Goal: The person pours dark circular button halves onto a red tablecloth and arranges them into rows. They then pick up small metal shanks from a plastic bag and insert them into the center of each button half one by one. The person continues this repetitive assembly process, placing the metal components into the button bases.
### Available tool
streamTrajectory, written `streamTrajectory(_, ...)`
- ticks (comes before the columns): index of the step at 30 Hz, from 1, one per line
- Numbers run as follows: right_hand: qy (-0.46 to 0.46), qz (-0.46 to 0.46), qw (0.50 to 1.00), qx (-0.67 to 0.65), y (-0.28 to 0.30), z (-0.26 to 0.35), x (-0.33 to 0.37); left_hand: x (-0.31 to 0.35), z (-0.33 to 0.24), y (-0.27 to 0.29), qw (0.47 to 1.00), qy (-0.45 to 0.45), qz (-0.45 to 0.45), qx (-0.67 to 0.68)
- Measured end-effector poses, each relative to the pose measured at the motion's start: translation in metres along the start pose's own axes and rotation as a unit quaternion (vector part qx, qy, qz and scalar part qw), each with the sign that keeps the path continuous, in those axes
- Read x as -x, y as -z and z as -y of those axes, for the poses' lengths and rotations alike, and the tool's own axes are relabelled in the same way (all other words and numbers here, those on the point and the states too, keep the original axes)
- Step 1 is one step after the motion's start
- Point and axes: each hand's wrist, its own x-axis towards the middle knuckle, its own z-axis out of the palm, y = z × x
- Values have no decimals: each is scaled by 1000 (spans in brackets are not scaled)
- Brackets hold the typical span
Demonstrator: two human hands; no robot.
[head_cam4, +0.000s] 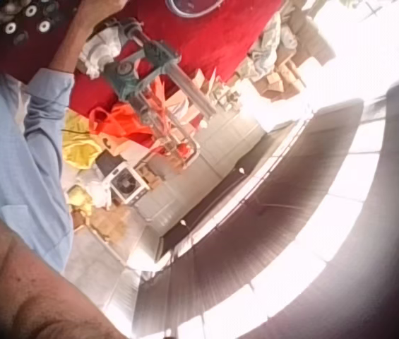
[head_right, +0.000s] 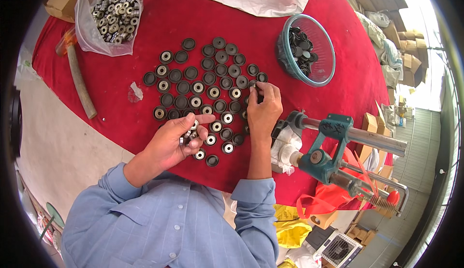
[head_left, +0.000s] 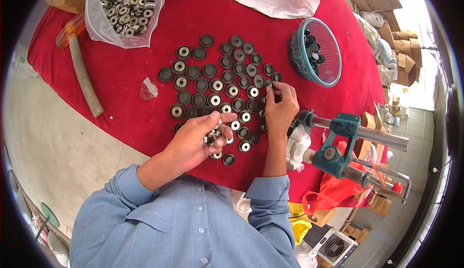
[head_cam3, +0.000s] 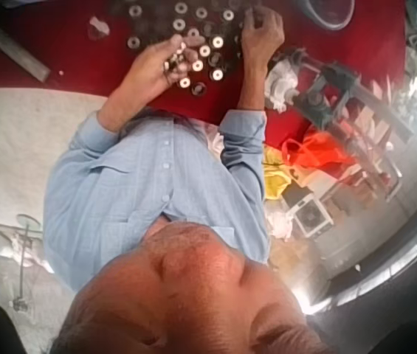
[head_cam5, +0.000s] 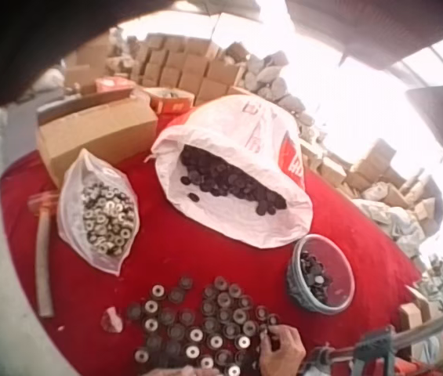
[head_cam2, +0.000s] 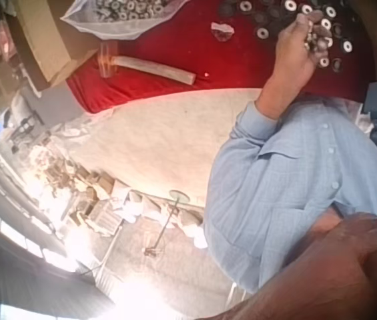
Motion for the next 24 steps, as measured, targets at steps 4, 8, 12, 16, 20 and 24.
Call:
streamTrajectory(4,33,-17,999,8,-4,-8,-1,1,0,-1,1000,3,3,-9)
streamTrajectory(8,40,-12,999,12,-4,3,1,0,-1,1,1000,2,5,-7)
streamTrajectory(12,52,0,998,24,-3,1,2,2,-2,-1,1000,2,0,-6)
streamTrajectory(16,57,23,996,63,-2,2,7,4,0,-3,1000,-14,-11,-14)
streamTrajectory(20,105,40,980,164,0,7,22,6,3,-1,998,-44,-26,-47)
streamTrajectory(24,110,47,967,225,4,13,26,9,2,-4,996,-54,-19,-70)
